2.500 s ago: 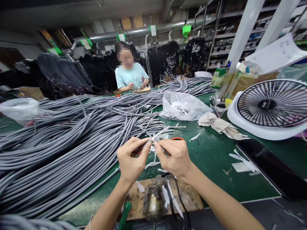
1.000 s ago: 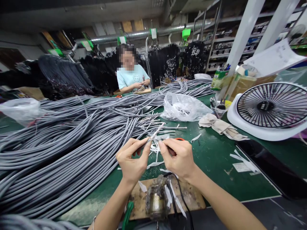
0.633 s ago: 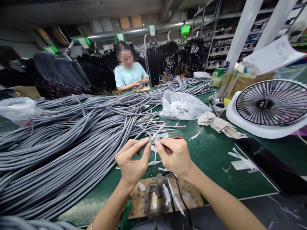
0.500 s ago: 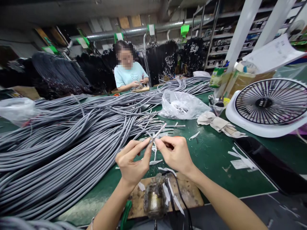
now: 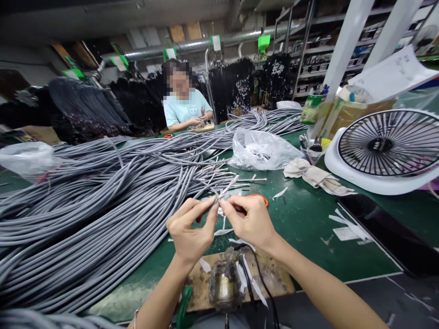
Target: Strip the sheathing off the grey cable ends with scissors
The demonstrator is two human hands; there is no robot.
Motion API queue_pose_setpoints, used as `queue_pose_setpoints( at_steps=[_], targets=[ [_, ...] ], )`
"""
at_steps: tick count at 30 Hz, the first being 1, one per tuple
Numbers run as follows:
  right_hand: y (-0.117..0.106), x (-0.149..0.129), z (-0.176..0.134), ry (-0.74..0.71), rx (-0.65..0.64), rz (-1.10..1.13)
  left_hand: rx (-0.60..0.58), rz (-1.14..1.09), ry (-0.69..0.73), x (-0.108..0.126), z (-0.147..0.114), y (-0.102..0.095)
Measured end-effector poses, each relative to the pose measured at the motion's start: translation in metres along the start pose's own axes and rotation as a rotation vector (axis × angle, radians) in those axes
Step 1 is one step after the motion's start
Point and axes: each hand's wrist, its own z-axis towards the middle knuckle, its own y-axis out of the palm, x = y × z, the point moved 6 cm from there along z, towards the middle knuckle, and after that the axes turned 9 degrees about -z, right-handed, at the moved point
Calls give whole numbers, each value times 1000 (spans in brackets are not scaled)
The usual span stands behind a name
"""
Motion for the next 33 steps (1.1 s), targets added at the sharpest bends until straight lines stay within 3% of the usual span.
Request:
queue_pose_setpoints(
  at_steps=[2,4,9,12,14,16,18,23,33],
  targets=[
    [0,4,0,61,-41,62,-20,16,42,3,-2,2],
    [-3,2,-1,48,5,55,-45,11,59,6,-3,4],
    [-9,-25,-16,-297,255,-165,-92,-48,-93,1,2,6],
    [-11,-40,-24,-478,270,-161,-113,21,-159,-7,1,10],
    [-21,-40,-23,-445,313,-126,-125,64,-151,-10,-2,13],
    [-34,-23,-16,-153,392,-166,-114,28,-166,-12,-4,14],
    [-38,-9,-11,12,391,-160,-85,-54,-238,-16,-6,12],
    [-15,-8,-6,-108,187,-190,-47,-160,-330,-23,-7,5],
    [-5,-8,-6,-73,123,-157,-59,-131,-210,-12,-7,5]
  ],
)
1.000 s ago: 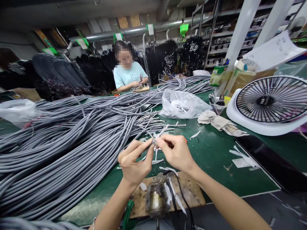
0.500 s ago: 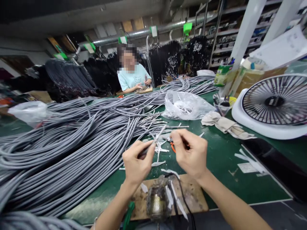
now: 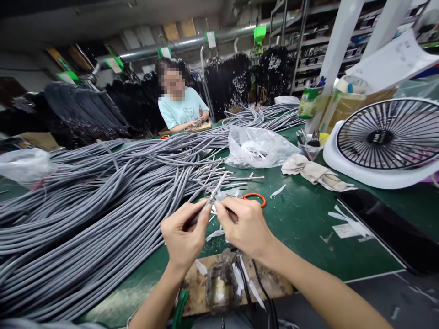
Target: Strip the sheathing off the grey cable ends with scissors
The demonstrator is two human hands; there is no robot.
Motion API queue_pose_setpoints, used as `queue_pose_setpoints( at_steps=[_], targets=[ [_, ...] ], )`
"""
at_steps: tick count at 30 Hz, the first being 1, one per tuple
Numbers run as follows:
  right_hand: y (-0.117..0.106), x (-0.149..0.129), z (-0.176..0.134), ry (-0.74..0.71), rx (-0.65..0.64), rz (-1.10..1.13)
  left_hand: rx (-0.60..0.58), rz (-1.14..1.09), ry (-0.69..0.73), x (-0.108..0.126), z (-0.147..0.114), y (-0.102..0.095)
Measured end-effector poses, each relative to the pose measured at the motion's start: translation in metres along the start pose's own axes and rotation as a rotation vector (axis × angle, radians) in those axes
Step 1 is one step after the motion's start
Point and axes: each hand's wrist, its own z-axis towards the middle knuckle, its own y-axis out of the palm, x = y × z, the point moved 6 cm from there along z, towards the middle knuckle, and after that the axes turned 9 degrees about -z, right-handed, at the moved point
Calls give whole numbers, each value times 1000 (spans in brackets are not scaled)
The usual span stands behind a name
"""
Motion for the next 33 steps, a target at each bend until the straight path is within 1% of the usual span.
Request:
queue_pose_setpoints(
  at_steps=[5,9,11,12,13,15,17,18,19,20,23,25,27,31,33],
  targets=[
    [3,3,0,55,-47,13,29,63,58,5,1,0],
    [5,9,2,95,-103,57,-6,89,149,9,0,4],
    [5,10,2,102,-91,61,-21,88,149,8,-1,6],
    [4,7,0,86,-56,49,-30,90,126,5,-1,7],
    [2,1,-1,37,-15,38,-47,101,87,1,0,9],
    [-1,-19,-8,-161,61,47,-106,149,-11,-10,1,15],
    [-1,-39,-17,-385,84,87,-160,182,-108,-21,2,19],
    [-1,-44,-20,-442,81,98,-164,170,-146,-25,3,20],
    [0,-45,-21,-440,79,92,-147,135,-174,-28,4,19],
    [1,-41,-19,-389,86,73,-118,85,-193,-29,5,16],
    [-2,-17,-8,-162,133,-5,-36,-66,-209,-26,7,7],
    [-3,-5,-2,-81,150,-40,-24,-118,-190,-23,7,3],
    [-2,0,1,-59,135,-56,-33,-132,-169,-20,7,2],
    [3,0,1,-47,96,-44,-47,-101,-135,-17,5,2],
    [4,3,2,-20,73,-21,-62,-76,-91,-13,4,3]
  ],
)
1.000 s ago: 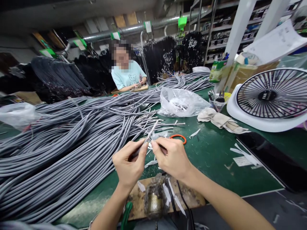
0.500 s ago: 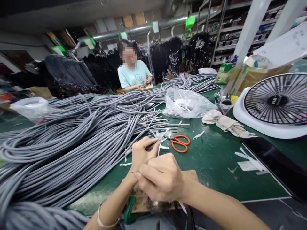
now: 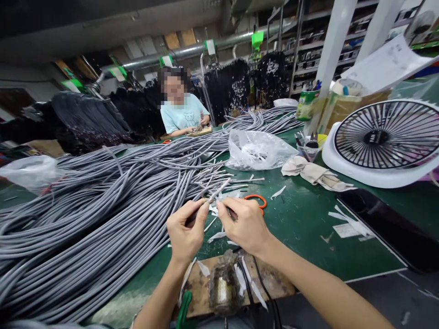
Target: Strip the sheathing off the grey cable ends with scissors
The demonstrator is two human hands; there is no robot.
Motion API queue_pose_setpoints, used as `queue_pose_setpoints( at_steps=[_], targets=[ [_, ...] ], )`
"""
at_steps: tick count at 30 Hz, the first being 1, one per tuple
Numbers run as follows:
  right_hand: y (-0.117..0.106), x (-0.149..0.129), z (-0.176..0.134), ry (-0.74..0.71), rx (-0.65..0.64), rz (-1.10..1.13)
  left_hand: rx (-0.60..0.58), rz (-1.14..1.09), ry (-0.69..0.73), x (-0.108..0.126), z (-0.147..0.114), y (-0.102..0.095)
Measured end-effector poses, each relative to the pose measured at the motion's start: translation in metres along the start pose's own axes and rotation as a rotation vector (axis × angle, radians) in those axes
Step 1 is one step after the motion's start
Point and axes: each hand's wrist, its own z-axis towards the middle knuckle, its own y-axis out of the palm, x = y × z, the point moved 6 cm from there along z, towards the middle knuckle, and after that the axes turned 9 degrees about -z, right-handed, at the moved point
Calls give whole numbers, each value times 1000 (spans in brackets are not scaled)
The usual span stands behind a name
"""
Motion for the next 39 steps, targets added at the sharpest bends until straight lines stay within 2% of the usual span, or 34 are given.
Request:
queue_pose_setpoints(
  at_steps=[3,5,7,10,11,12,15,17,22,28,34,36,39],
  targets=[
    [2,6,1,46,-41,55,-47,46,87,7,-1,3],
    [0,3,-1,24,-25,83,-52,78,102,7,0,5],
    [-1,-13,-6,-131,8,135,-31,122,47,0,3,6],
    [0,-49,-24,-510,7,231,-29,136,-96,-17,8,10],
    [2,-55,-27,-561,-6,230,-33,104,-137,-22,10,11],
    [4,-56,-27,-533,-27,220,-27,56,-171,-26,11,10],
    [9,-28,-14,-142,-28,127,13,-79,-235,-27,12,3],
    [9,-9,-7,47,-24,83,10,-125,-249,-25,10,-1],
    [12,0,-2,93,-58,79,-44,-152,-223,-17,6,1],
    [14,1,-4,121,-64,92,-48,-97,-152,-9,4,4],
    [13,13,-4,228,-91,242,-127,75,72,-1,-1,11],
    [7,1,-6,110,-19,190,-140,170,87,-6,-1,15],
    [-1,-40,-19,-333,99,140,-186,292,5,-20,3,23]
  ],
)
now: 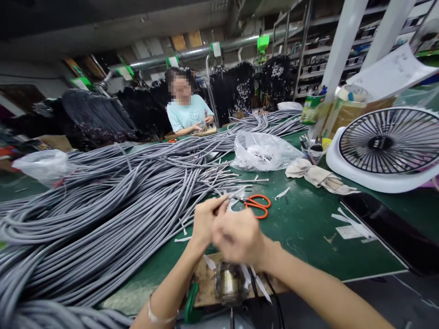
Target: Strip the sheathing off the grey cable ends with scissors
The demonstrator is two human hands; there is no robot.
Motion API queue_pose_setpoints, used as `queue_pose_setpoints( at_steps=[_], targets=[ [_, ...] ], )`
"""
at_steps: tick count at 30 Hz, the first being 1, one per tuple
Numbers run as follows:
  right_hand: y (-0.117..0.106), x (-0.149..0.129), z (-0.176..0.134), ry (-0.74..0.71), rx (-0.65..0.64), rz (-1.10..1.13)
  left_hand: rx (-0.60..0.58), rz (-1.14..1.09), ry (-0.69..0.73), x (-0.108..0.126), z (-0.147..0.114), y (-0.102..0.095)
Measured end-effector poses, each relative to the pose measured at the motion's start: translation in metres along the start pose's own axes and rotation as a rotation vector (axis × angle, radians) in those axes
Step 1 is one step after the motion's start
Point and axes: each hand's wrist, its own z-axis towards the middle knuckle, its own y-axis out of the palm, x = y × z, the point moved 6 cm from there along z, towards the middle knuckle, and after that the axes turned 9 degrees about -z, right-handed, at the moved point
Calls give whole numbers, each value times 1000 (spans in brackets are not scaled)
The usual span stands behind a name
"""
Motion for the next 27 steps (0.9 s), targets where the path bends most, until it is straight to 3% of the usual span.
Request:
queue_pose_setpoints(
  at_steps=[2,4,6,10,27],
  targets=[
    [4,-19,-4,-190,-26,19,2,-7,-32,-4,5,1],
    [7,-12,-4,-114,-71,-15,75,-51,-25,-3,9,-6],
    [7,9,-2,71,-73,-76,140,-74,17,2,9,-16],
    [-1,41,0,295,-46,-189,182,-96,99,13,3,-30],
    [-7,42,7,343,-67,-170,176,-151,117,20,-6,-29]
  ],
)
